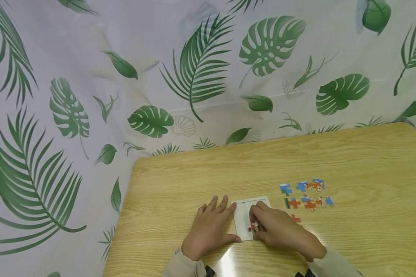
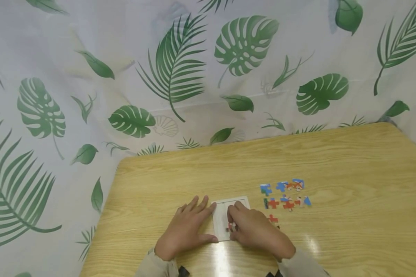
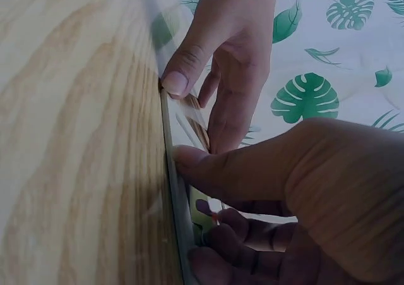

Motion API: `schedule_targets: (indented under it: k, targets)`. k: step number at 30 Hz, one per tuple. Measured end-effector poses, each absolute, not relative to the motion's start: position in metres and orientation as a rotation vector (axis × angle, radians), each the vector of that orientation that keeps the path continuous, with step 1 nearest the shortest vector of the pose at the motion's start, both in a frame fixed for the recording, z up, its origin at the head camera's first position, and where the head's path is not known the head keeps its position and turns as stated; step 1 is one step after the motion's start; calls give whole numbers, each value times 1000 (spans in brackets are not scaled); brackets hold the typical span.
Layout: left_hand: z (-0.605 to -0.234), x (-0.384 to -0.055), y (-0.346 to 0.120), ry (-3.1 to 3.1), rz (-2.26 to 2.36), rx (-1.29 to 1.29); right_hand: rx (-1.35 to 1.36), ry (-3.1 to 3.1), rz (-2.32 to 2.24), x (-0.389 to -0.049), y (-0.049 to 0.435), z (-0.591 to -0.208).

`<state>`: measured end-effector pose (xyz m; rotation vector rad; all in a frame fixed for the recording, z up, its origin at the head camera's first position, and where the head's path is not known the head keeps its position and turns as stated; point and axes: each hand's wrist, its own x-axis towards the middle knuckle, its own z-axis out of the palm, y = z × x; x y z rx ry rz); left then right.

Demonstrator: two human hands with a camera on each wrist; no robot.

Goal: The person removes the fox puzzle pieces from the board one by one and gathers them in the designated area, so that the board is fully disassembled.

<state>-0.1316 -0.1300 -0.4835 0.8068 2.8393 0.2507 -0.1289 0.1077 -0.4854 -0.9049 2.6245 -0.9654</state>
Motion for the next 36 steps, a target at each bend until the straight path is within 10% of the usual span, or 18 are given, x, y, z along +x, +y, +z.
schedule_targets:
  k: [36]
  targets:
    - [-489,-130,-128,2852,254,814,-1008,2812,-1197,-129,194,-485]
